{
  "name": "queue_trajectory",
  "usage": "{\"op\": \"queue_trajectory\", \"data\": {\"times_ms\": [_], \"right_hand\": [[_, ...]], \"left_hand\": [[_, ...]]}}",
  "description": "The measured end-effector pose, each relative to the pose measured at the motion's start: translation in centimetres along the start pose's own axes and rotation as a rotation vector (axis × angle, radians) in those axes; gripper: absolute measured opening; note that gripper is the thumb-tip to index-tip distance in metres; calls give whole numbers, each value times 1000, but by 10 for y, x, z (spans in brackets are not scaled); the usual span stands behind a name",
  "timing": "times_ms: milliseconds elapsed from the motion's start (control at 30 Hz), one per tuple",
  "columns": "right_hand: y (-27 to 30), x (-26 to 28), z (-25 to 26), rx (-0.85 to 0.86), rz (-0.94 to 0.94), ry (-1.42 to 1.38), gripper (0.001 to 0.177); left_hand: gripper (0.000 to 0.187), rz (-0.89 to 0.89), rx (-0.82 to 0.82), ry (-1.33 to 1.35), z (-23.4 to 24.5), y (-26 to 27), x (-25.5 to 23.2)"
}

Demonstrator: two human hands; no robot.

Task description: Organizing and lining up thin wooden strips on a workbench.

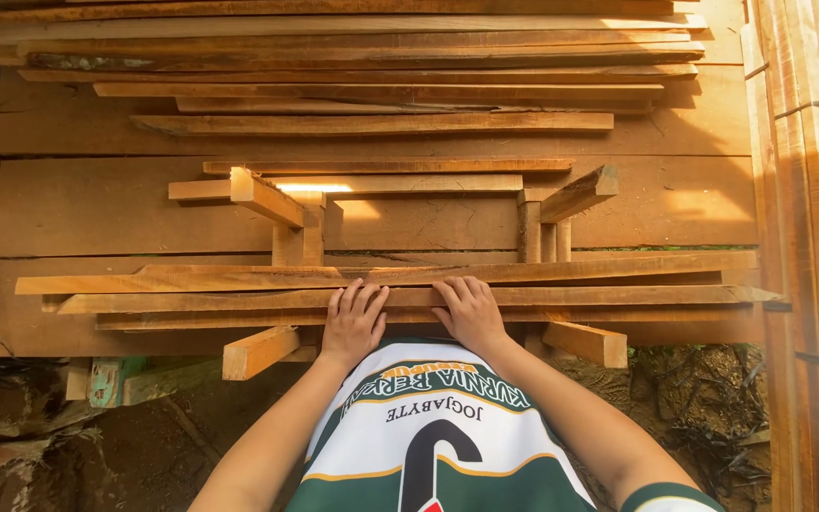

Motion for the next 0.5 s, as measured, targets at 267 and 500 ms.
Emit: {"op": "queue_trajectory", "data": {"times_ms": [267,500], "right_hand": [[-5,6,7,64,-8,-47,43],[0,6,25,197,-107,-268,43]], "left_hand": [[41,116,213,98,-9,-16,14],[50,190,498,307,2,-7,12]]}}
Point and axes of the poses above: each hand's wrist, its own y-axis away from the middle knuckle, its own z-axis out of the back of the hand, x = y × z, the point moved 10 cm from there along -y, towards the middle knuckle, and after that the axes turned 13 degrees about -x, right-handed, at the moved point
